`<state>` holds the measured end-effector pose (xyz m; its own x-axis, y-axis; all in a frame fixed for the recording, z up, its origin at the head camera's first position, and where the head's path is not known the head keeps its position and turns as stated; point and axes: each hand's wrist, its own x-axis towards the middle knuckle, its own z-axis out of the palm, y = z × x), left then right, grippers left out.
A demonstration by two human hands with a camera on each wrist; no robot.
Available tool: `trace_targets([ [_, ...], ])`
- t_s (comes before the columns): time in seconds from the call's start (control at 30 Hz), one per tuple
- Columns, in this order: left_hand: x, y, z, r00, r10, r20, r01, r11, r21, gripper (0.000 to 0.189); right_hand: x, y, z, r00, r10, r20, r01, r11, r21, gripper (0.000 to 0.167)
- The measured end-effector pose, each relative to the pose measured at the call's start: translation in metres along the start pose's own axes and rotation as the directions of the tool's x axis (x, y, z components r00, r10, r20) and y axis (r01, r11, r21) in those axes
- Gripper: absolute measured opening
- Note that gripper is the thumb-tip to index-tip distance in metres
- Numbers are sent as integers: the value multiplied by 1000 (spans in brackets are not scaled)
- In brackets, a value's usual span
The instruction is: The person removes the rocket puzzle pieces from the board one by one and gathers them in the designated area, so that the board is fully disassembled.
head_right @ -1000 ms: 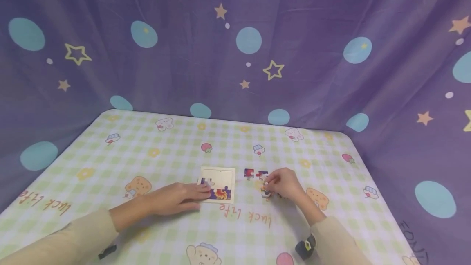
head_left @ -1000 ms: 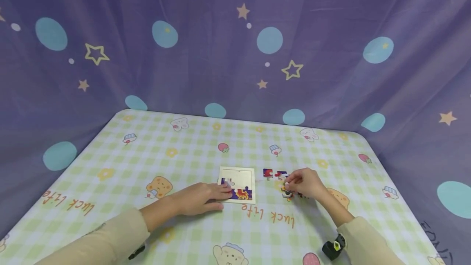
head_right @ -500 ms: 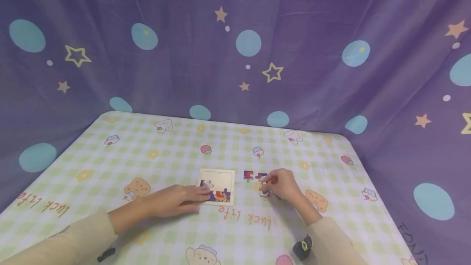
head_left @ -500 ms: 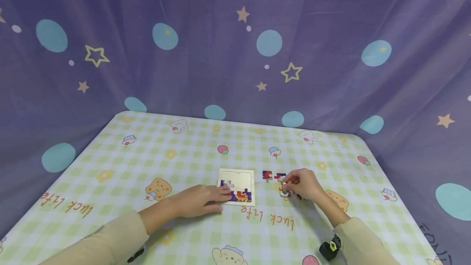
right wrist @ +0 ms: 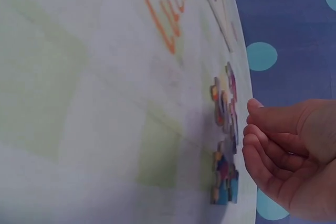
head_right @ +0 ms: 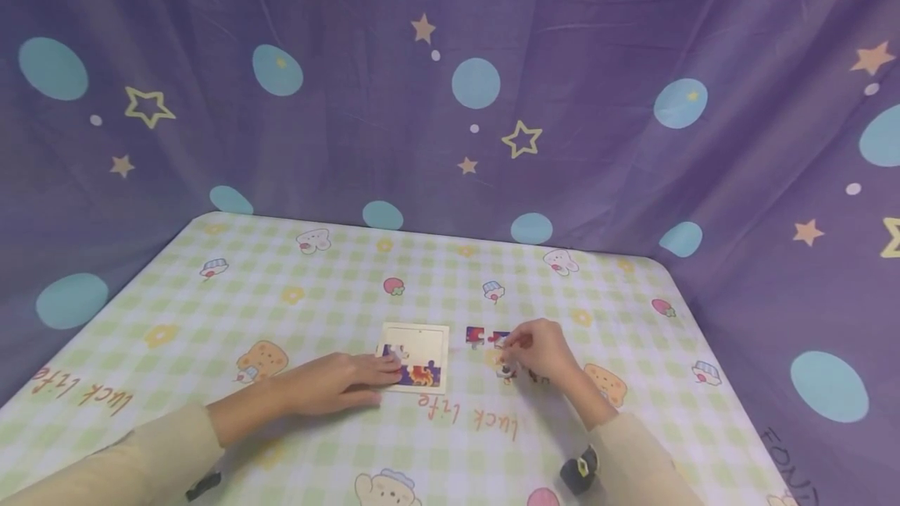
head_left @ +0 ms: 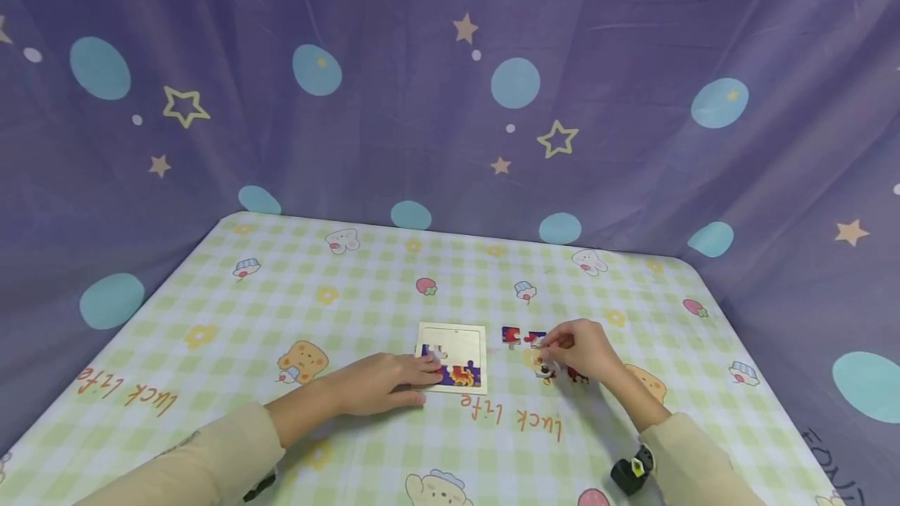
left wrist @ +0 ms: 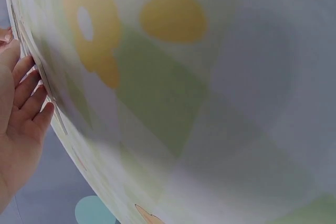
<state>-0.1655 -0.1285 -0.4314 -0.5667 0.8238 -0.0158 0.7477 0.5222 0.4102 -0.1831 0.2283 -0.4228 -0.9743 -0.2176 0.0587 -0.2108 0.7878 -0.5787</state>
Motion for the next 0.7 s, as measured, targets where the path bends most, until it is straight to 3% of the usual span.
trace_targets([
  [0.27, 0, 2, 0, 1000, -5, 1, 5, 1000, -7, 41, 7, -11, 4, 998, -64, 19, 63, 997, 52, 7],
  [0.7, -1, 3, -1, 1000, -5, 7, 5, 1000, -5, 41, 31, -51, 43, 986, -155, 56, 146, 981, 131, 9],
])
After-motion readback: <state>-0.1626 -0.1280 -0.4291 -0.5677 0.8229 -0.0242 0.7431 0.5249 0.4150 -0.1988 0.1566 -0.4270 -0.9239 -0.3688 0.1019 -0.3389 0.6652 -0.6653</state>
